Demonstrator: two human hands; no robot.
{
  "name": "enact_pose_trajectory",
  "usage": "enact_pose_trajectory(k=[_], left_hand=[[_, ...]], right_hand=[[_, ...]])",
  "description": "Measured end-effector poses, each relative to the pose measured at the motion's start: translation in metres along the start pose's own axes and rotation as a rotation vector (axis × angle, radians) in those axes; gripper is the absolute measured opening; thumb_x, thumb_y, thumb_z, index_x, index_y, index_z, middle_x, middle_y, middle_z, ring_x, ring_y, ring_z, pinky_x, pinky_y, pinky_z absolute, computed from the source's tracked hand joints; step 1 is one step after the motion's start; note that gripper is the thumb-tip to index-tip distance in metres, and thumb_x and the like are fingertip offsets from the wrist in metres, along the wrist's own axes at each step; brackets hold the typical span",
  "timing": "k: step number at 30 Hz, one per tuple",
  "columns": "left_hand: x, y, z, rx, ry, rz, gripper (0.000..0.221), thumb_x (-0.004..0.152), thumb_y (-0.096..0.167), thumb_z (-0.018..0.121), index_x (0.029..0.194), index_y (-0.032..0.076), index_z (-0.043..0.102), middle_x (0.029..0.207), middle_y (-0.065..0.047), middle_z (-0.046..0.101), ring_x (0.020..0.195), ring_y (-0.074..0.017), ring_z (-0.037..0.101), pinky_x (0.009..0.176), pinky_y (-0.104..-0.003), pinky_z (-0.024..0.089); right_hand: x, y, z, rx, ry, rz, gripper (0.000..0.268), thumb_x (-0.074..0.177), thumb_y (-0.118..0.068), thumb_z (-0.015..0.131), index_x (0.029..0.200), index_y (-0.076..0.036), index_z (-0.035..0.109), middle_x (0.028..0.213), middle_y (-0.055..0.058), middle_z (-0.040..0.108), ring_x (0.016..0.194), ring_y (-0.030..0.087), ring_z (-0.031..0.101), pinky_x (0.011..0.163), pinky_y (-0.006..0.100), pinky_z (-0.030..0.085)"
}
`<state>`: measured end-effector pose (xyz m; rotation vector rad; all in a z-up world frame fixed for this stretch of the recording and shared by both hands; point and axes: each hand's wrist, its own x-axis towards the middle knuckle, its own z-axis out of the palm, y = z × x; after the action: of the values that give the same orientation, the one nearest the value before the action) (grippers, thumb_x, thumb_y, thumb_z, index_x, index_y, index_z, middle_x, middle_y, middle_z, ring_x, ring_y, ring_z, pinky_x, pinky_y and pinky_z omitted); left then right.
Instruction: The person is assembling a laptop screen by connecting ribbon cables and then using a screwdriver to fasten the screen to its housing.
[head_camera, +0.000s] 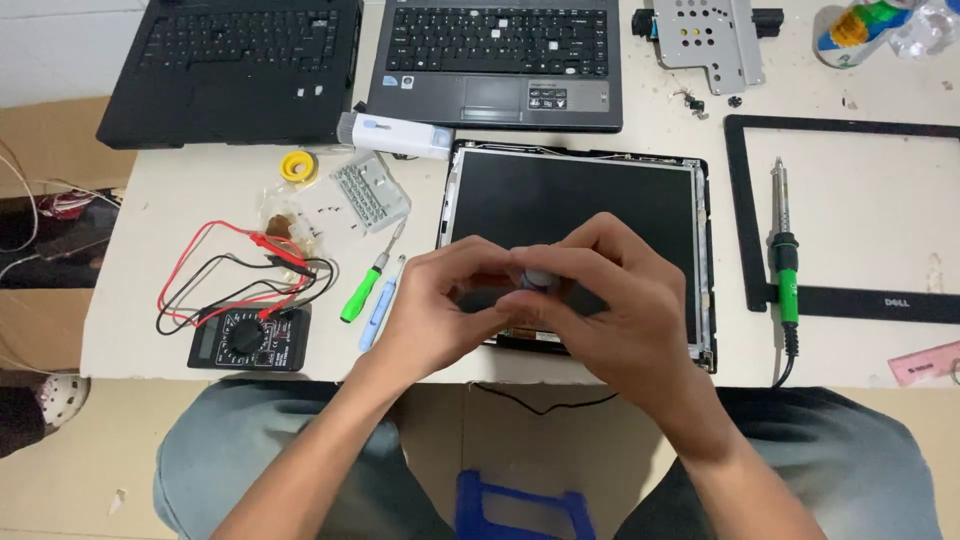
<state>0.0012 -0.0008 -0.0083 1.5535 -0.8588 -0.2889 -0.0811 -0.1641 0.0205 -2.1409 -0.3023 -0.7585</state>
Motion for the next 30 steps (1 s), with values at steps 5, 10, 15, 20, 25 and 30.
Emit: enact_pose_trajectory(k=[5, 10, 15, 20, 25, 30], left_hand=[[0.001, -0.003, -0.013, 0.257, -0.181, -0.014, 0.019, 0.086, 0.012, 0.069, 0.104, 0.008, 0.067, 0.099, -0.006, 0.066, 0.084, -0.0195, 0.063, 0.073, -0.032, 0.050], [-0.014, -0.033, -0.008, 0.468, -0.334, -0.109, 0.020, 0.092, 0.008, 0.061, 0.108, 0.005, 0.071, 0.103, -0.011, 0.065, 0.080, -0.0282, 0.069, 0.073, -0.036, 0.052], [-0.028, -0.041, 0.005, 0.508, -0.322, -0.056, 0.013, 0.093, 0.003, 0.061, 0.104, -0.001, 0.066, 0.101, -0.012, 0.059, 0.093, -0.0299, 0.058, 0.072, -0.039, 0.047], [-0.033, -0.045, 0.005, 0.585, -0.299, -0.074, 0.017, 0.096, 0.005, 0.053, 0.106, 0.000, 0.066, 0.098, -0.013, 0.056, 0.095, -0.0347, 0.058, 0.070, -0.043, 0.045], [-0.039, -0.054, 0.012, 0.681, -0.332, -0.136, 0.013, 0.099, 0.006, 0.049, 0.105, 0.001, 0.059, 0.102, -0.013, 0.050, 0.094, -0.0323, 0.049, 0.058, -0.046, 0.039], [-0.045, -0.061, 0.014, 0.689, -0.267, 0.093, 0.019, 0.083, -0.018, 0.046, 0.087, 0.002, 0.045, 0.096, -0.015, 0.045, 0.080, -0.0308, 0.042, 0.058, -0.041, 0.033]], right_hand=[[-0.002, 0.007, 0.003, -0.008, -0.042, -0.021, 0.032, 0.089, -0.010, 0.077, 0.118, -0.006, 0.065, 0.102, 0.011, 0.063, 0.083, 0.022, 0.064, 0.074, 0.033, 0.055], [0.001, 0.014, -0.002, 0.053, -0.083, 0.006, 0.034, 0.093, -0.001, 0.071, 0.125, -0.006, 0.061, 0.103, 0.012, 0.067, 0.087, 0.022, 0.065, 0.077, 0.032, 0.053], [0.009, 0.011, -0.013, 0.195, -0.348, 0.114, 0.044, 0.098, 0.003, 0.048, 0.141, -0.006, 0.045, 0.124, 0.013, 0.068, 0.117, 0.025, 0.069, 0.090, 0.034, 0.058], [0.004, 0.011, 0.007, 0.158, -0.110, 0.015, 0.027, 0.091, -0.008, 0.068, 0.117, -0.004, 0.064, 0.112, 0.014, 0.060, 0.082, 0.020, 0.057, 0.073, 0.034, 0.047], [0.002, -0.002, 0.011, 0.252, 0.017, 0.115, 0.043, 0.085, 0.010, 0.069, 0.126, 0.009, 0.055, 0.100, 0.022, 0.063, 0.095, 0.028, 0.072, 0.085, 0.033, 0.062], [0.003, -0.009, 0.004, 0.146, -0.169, 0.323, 0.030, 0.100, -0.011, 0.043, 0.127, -0.007, 0.056, 0.124, 0.004, 0.069, 0.044, 0.005, 0.034, 0.048, 0.021, 0.034]])
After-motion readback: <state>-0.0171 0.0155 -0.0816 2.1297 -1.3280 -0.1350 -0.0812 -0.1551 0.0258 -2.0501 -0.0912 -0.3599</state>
